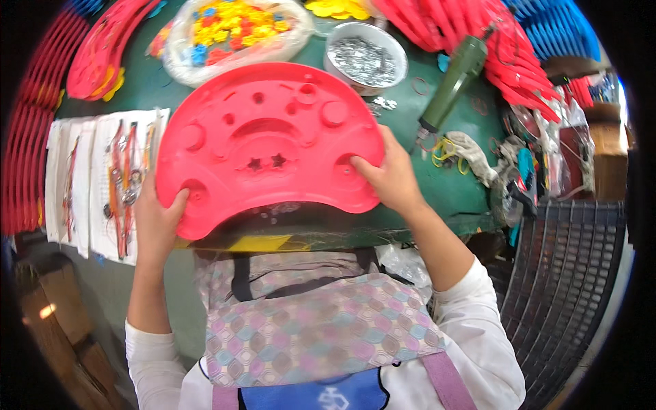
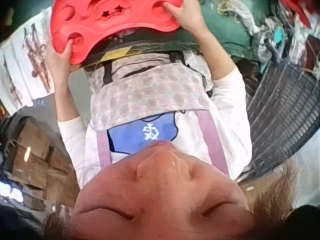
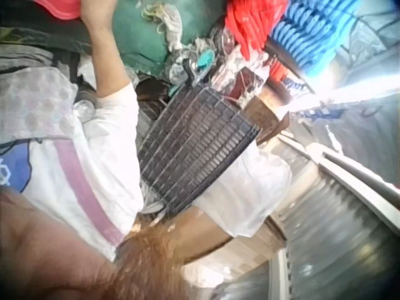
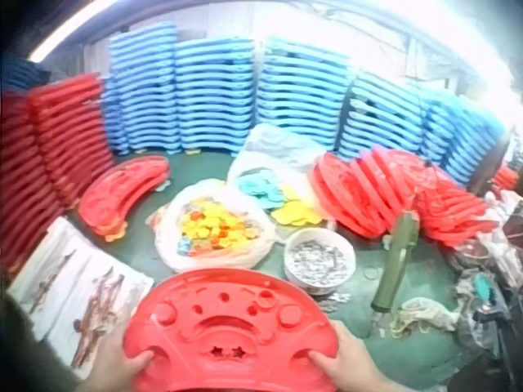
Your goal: The person uses a green electric screwdriver to fasten screws into a pink plastic toy base, then places small colorful plastic pieces into the base's slots. The person repeats this process with multiple toy units on a cluttered workbench.
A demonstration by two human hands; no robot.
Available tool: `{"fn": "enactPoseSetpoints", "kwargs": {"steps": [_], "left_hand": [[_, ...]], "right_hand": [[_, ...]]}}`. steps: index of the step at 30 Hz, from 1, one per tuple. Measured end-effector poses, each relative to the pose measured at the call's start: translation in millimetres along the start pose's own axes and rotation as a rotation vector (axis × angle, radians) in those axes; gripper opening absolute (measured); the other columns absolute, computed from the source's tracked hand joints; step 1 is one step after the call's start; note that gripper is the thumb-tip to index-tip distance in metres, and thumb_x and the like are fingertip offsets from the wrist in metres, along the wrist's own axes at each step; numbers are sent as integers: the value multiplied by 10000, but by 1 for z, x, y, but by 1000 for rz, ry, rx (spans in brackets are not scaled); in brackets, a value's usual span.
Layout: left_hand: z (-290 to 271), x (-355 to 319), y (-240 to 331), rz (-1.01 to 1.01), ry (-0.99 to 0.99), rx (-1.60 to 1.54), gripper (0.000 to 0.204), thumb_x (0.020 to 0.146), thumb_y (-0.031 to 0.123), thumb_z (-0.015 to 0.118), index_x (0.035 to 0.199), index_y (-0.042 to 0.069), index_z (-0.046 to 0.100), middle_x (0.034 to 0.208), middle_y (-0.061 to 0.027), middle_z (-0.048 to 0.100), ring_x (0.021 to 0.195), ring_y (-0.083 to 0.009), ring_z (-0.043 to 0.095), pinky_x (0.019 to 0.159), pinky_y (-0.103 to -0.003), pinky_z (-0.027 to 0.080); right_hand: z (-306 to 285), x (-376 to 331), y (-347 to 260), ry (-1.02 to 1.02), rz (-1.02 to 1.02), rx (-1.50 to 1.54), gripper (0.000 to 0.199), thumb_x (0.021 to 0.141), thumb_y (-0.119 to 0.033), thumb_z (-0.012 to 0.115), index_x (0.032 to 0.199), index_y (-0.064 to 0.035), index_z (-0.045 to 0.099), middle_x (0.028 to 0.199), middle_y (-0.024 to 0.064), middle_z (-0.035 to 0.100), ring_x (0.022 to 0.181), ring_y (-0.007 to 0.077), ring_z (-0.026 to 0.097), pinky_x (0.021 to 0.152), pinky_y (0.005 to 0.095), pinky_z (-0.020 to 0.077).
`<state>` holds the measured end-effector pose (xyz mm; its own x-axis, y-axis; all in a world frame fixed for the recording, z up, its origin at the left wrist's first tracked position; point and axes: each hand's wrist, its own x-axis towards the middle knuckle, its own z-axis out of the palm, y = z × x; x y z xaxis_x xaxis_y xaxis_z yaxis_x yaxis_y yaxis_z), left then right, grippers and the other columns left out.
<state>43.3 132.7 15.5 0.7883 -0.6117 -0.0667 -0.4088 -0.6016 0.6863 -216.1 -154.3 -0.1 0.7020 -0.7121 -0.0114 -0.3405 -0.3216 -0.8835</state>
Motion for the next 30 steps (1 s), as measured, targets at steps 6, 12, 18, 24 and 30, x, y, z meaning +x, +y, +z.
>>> {"fn": "enactPoseSetpoints", "kwargs": {"steps": [6,12,18,24,30], "left_hand": [[6,4,0,65,87,19,514,853,134,768,1278,-55,551,1141,-269,699,1079,-409,690,920,-451,545],[5,1,9,-59,82,-77,530,857,157,777,1287,-45,541,1129,-268,695,1060,-415,685,913,-455,540],[5,2,9,-11,95,-60,511,870,159,771,1275,-45,535,1112,-271,696,1050,-415,688,897,-455,540],[13,3,22,282,363,349,575,808,222,842,1273,6,582,1162,-189,678,1110,-365,643,975,-440,512],[19,3,37,769,-287,46,340,861,227,769,1113,41,638,1130,-138,638,1074,-330,602,933,-421,499]], "right_hand": [[-2,0,0,-29,47,42,496,856,-31,748,1308,41,555,1138,128,705,1020,171,678,920,323,534],[2,0,0,-24,21,118,433,874,37,705,1280,41,555,1167,111,681,1052,158,653,936,309,522],[0,1,-1,-41,32,112,435,880,48,697,1288,40,547,1176,110,672,1063,157,650,947,306,518],[-5,5,0,-62,74,60,580,871,33,715,1399,32,474,1274,136,637,1161,197,625,1010,334,501],[-9,30,-24,-48,-234,-483,764,837,-108,810,1482,5,417,1349,205,573,1242,351,589,1069,390,466]]}}
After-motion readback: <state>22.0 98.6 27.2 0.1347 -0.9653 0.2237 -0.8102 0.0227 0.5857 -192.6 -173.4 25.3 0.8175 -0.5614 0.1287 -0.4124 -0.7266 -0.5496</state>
